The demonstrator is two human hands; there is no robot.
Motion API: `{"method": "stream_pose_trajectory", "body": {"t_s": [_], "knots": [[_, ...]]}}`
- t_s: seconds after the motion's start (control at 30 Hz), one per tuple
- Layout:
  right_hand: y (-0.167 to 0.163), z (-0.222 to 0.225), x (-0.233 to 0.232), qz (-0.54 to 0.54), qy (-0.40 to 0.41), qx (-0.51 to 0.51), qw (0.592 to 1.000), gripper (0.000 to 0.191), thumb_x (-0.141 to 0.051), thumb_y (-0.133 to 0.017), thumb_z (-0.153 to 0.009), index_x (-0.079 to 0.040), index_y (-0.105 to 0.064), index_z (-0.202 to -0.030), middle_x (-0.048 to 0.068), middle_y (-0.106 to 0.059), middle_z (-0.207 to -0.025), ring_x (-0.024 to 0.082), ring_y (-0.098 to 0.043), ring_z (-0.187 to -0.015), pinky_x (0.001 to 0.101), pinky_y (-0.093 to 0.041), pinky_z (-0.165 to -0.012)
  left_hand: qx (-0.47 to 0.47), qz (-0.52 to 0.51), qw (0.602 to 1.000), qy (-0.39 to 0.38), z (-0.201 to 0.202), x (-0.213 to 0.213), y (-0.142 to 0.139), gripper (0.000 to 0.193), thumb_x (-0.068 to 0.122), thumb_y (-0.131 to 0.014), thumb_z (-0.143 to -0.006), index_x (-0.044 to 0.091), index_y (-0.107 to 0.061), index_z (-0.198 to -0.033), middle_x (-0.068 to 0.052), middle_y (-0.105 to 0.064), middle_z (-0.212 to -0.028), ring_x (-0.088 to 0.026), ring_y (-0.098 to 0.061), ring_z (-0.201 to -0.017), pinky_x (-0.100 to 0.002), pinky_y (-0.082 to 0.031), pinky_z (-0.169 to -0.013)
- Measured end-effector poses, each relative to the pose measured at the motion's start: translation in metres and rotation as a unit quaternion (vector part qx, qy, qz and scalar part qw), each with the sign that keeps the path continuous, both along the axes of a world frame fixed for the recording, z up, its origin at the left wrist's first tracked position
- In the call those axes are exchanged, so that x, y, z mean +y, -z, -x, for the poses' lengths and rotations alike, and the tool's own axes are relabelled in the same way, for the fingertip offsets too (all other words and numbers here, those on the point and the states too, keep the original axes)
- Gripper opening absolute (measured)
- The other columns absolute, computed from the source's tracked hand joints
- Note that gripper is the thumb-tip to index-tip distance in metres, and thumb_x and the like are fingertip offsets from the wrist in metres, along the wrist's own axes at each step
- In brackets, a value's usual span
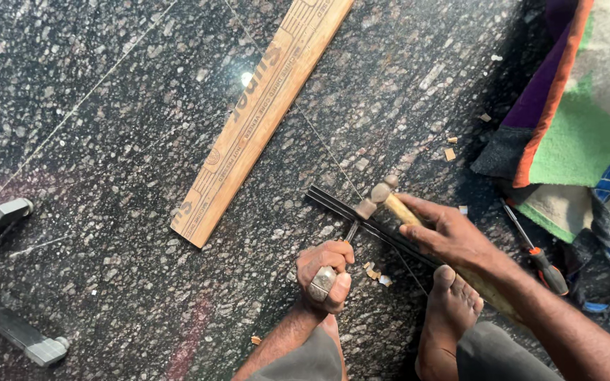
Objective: The person sits on the floor and assembles a long black metal strip onto a wooden plank. They use pliers to bend the strip, a hammer to tap it into place, and a sanding block to smooth the wood. The person handles the metal strip, wooden plank, pliers, hammer, and sanding block throughout the process.
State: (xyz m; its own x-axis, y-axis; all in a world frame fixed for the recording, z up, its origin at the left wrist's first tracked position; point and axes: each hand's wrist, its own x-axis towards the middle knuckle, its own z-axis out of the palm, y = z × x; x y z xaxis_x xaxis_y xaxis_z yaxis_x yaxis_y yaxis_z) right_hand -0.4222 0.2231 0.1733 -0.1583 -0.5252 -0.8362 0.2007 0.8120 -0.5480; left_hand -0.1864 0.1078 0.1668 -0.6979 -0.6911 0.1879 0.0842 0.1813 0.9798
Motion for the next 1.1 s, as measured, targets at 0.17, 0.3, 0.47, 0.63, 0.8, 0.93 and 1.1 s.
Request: {"method": "stream_pose_trajectory", "body": {"t_s": [0.17,0.3,0.47,0.63,0.8,0.93,1.1], "knots": [[0.019,-0.002,0.009,0.156,-0.120,0.158,0.968,0.063,-0.020,-0.071,-0.091,-0.008,-0.050,-0.148,0.014,-0.069,-0.136,0.020,-0.065,-0.122,0.0343,-0.050,-0.100,0.030,0.010,0.999,0.016,-0.001,0.000,0.003,0.023,0.030,-0.060,-0.093,0.010,-0.052,-0.087,-0.007,-0.068,-0.086,-0.019,-0.064,-0.067,-0.035,-0.055,-0.066],[0.025,-0.007,0.014,0.093,-0.165,0.173,0.966,0.065,-0.025,-0.069,-0.090,-0.013,-0.048,-0.151,0.011,-0.065,-0.140,0.021,-0.065,-0.121,0.0346,-0.052,-0.102,0.020,0.019,0.999,0.016,-0.006,0.002,0.005,0.022,0.030,-0.060,-0.093,0.011,-0.052,-0.085,-0.008,-0.069,-0.086,-0.019,-0.064,-0.065,-0.033,-0.050,-0.061],[0.016,-0.014,0.006,0.108,-0.114,0.152,0.976,0.066,-0.024,-0.070,-0.091,-0.013,-0.047,-0.151,0.014,-0.068,-0.133,0.020,-0.066,-0.116,0.0361,-0.054,-0.098,0.025,0.024,0.999,0.020,-0.008,0.003,0.005,0.022,0.029,-0.061,-0.092,0.010,-0.053,-0.085,-0.008,-0.069,-0.086,-0.020,-0.065,-0.066,-0.033,-0.051,-0.060],[-0.012,-0.007,-0.005,-0.076,-0.077,0.061,0.992,0.067,-0.028,-0.070,-0.097,-0.025,-0.048,-0.160,0.017,-0.074,-0.104,0.018,-0.057,-0.074,0.0356,-0.053,-0.068,0.031,0.005,0.999,0.012,-0.007,0.003,0.003,0.023,0.029,-0.060,-0.093,0.009,-0.052,-0.085,-0.009,-0.069,-0.086,-0.018,-0.062,-0.063,-0.033,-0.050,-0.060],[-0.040,0.011,0.005,-0.017,0.067,0.045,0.997,0.066,-0.022,-0.067,-0.090,-0.018,-0.051,-0.155,0.004,-0.069,-0.121,0.012,-0.052,-0.086,0.0316,-0.045,-0.075,0.023,-0.006,1.000,-0.011,-0.011,0.002,-0.002,0.028,0.032,-0.060,-0.096,0.009,-0.052,-0.084,-0.010,-0.069,-0.086,-0.019,-0.063,-0.066,-0.034,-0.052,-0.063],[-0.035,0.003,0.024,-0.025,0.064,0.070,0.995,0.063,-0.020,-0.068,-0.090,-0.014,-0.051,-0.151,0.003,-0.067,-0.137,0.012,-0.060,-0.119,0.0298,-0.046,-0.101,0.029,-0.015,0.999,-0.017,-0.012,0.001,-0.002,0.029,0.034,-0.060,-0.097,0.009,-0.051,-0.084,-0.010,-0.069,-0.087,-0.020,-0.065,-0.068,-0.034,-0.053,-0.064],[-0.008,-0.009,0.043,-0.015,0.097,0.097,0.990,0.065,-0.021,-0.067,-0.090,-0.013,-0.050,-0.152,0.009,-0.066,-0.138,0.018,-0.059,-0.122,0.0333,-0.045,-0.102,0.022,-0.020,1.000,-0.009,-0.011,0.003,0.000,0.030,0.034,-0.060,-0.096,0.009,-0.052,-0.084,-0.010,-0.069,-0.086,-0.019,-0.063,-0.067,-0.034,-0.051,-0.064]]}}
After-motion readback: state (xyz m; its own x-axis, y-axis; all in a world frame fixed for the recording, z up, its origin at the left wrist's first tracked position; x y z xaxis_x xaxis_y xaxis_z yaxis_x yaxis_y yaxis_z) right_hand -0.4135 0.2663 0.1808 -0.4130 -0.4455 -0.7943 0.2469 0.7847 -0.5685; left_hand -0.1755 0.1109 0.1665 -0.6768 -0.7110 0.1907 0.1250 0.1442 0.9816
